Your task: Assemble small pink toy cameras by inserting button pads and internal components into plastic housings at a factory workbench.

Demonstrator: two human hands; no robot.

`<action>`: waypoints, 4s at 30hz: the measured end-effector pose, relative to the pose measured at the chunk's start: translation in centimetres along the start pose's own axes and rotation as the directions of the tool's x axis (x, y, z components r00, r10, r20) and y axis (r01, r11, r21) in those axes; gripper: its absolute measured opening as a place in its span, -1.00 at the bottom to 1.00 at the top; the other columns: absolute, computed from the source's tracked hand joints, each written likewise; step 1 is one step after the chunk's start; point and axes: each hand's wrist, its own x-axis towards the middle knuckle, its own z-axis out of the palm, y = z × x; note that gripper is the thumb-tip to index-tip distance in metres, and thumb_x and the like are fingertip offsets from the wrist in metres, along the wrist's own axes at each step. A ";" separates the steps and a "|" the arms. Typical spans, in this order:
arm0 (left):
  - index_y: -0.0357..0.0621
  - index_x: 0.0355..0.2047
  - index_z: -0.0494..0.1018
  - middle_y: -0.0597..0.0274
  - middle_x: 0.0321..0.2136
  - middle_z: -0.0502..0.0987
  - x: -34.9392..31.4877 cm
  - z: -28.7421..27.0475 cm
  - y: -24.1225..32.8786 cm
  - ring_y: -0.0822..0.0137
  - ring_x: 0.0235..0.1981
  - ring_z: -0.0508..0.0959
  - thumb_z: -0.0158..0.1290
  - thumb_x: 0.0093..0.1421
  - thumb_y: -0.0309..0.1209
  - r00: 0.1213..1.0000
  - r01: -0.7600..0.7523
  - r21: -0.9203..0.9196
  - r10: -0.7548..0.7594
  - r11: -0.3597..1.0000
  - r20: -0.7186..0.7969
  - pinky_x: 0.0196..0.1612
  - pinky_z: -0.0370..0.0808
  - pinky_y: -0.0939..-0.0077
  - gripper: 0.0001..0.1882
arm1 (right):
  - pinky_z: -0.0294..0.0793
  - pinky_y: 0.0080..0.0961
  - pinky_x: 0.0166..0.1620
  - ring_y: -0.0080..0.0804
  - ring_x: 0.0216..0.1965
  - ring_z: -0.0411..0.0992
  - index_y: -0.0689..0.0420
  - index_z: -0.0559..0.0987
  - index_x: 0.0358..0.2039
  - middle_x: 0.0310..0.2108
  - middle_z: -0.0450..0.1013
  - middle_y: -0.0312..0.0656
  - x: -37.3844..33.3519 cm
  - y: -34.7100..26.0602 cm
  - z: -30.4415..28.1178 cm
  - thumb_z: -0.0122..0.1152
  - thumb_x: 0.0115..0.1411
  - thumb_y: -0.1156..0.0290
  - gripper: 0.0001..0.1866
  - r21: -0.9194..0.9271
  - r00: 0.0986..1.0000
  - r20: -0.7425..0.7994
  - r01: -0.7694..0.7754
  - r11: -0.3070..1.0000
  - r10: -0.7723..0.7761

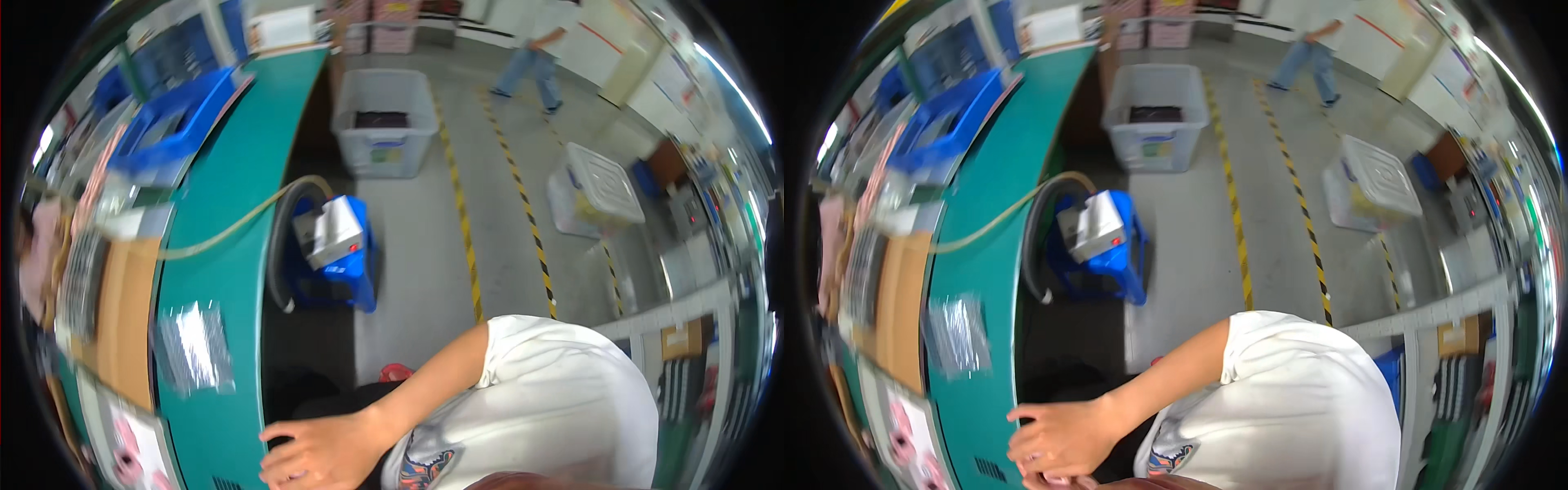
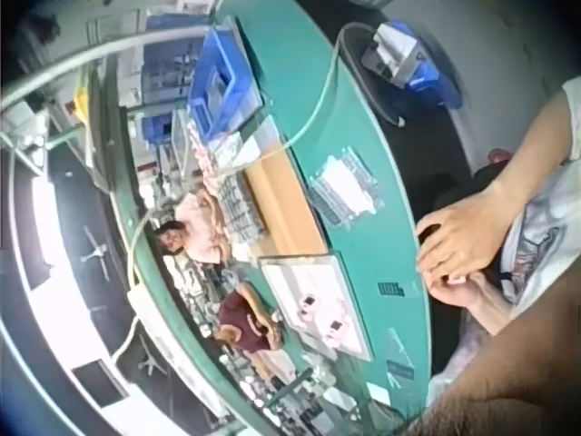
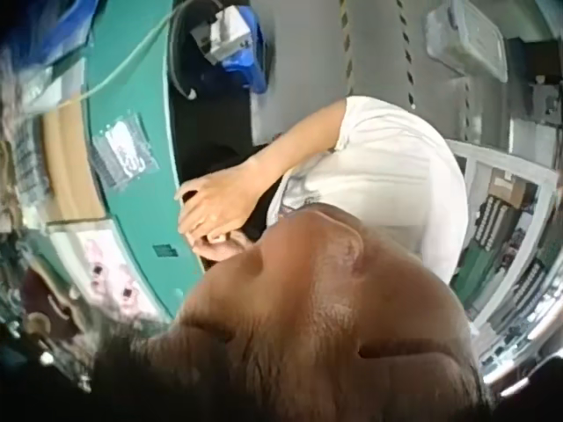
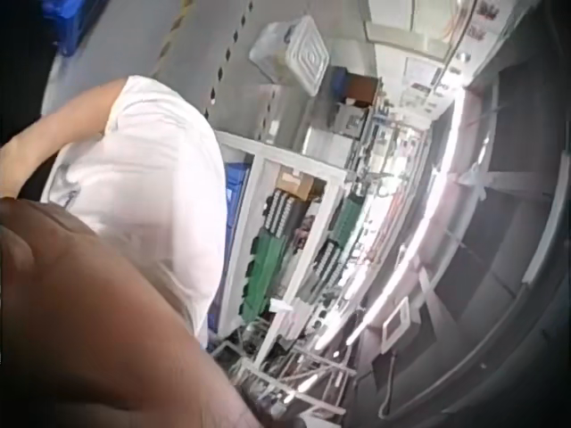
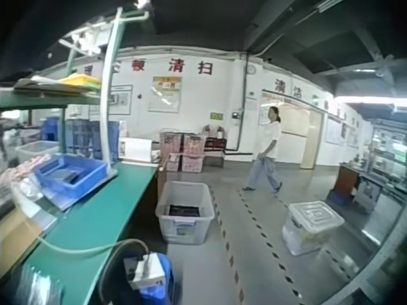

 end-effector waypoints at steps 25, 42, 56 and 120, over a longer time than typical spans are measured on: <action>-0.32 -0.11 0.51 -0.12 -0.07 0.54 1.4 -2.5 4.8 -0.06 -0.04 0.61 -0.08 0.06 -0.53 0.429 -0.820 0.076 0.523 0.567 0.736 0.06 0.54 0.17 -0.63 | 0.37 -0.34 0.08 -0.19 -0.11 0.44 0.27 0.63 -0.02 -0.03 0.51 0.00 1.3 3.1 1.7 0.10 0.26 0.36 -0.64 0.531 0.883 0.376 -0.455 0.715 0.282; -0.24 -0.08 0.47 -0.02 -0.11 0.46 20.1 10.6 26.5 0.00 -0.07 0.46 0.08 0.16 -0.41 -0.024 -0.538 0.243 0.303 -0.807 0.953 0.07 0.43 0.26 -0.69 | 0.30 -0.30 0.20 -0.26 0.10 0.40 0.12 0.64 -0.20 0.02 0.47 -0.20 3.6 5.9 10.9 0.26 0.15 0.44 -0.81 0.071 0.809 0.588 -0.035 0.997 -0.014; -0.24 -0.19 0.52 0.13 -0.29 0.57 9.6 5.6 18.2 0.19 -0.23 0.54 0.15 0.22 -0.41 -0.093 -0.658 0.351 0.534 -0.667 0.840 -0.07 0.46 0.39 -0.81 | 0.31 -0.28 0.17 -0.29 0.02 0.42 0.09 0.62 -0.28 -0.10 0.47 -0.24 3.1 6.6 9.8 0.28 0.07 0.42 -0.83 0.127 0.828 0.561 -0.051 0.991 -0.029; -0.52 -0.10 0.55 -0.09 -0.31 0.68 5.9 -3.5 9.3 0.29 -0.31 0.69 0.24 0.23 -0.46 0.677 -0.632 0.723 0.654 0.280 0.338 -0.20 0.60 0.56 -0.67 | 0.45 -0.55 -0.16 -0.36 -0.28 0.47 0.26 0.66 -0.33 -0.27 0.56 -0.19 5.1 7.7 10.3 0.38 0.04 0.66 -0.86 0.444 0.829 0.505 -0.489 0.751 0.242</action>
